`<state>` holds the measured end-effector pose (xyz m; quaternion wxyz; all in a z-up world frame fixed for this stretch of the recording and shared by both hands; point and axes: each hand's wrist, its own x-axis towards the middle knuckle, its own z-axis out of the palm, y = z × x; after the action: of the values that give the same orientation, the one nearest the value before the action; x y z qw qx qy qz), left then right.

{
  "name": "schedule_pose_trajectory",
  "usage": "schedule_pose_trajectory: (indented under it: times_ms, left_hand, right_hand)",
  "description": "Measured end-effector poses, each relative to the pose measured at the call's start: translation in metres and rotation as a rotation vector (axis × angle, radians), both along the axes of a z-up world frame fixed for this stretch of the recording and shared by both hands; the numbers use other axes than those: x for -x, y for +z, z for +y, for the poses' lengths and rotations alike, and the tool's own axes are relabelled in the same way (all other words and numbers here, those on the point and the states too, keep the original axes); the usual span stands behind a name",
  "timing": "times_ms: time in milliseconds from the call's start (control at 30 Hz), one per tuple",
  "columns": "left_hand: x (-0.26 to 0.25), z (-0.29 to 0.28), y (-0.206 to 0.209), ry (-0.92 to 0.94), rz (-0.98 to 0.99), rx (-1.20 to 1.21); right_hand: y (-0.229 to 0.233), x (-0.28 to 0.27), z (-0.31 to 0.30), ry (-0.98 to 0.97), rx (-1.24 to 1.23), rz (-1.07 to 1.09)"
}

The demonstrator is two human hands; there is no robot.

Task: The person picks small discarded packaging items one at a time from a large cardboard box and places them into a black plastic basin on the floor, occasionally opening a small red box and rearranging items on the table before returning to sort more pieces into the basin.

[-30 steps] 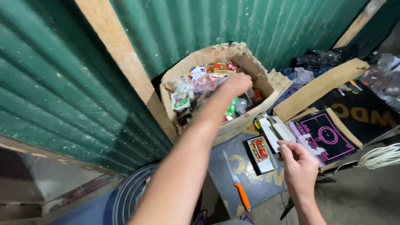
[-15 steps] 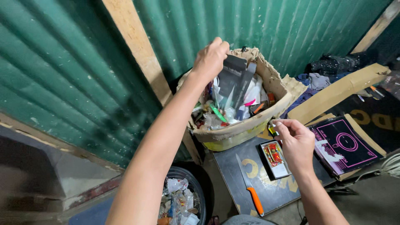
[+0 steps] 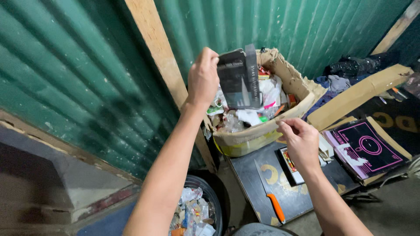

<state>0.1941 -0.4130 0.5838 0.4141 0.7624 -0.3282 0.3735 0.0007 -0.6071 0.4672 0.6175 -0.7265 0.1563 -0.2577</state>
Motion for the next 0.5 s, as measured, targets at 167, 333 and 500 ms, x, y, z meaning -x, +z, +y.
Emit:
schedule_pose_trajectory:
  times_ms: [167,333,500]
  left_hand:
    - [0.026,0.017,-0.005,-0.108,0.005,0.168]
    - [0.082,0.045,-0.036,-0.196,-0.078,0.084]
    - [0.140,0.085,-0.099,-0.268,0.105,-0.005]
  right_hand:
    - [0.028,-0.015,0.028,0.144,-0.369,0.071]
    - [0.046,-0.054,0.035,0.264,-0.862,0.294]
    - [0.023,-0.077,0.043,0.243,-0.729,0.155]
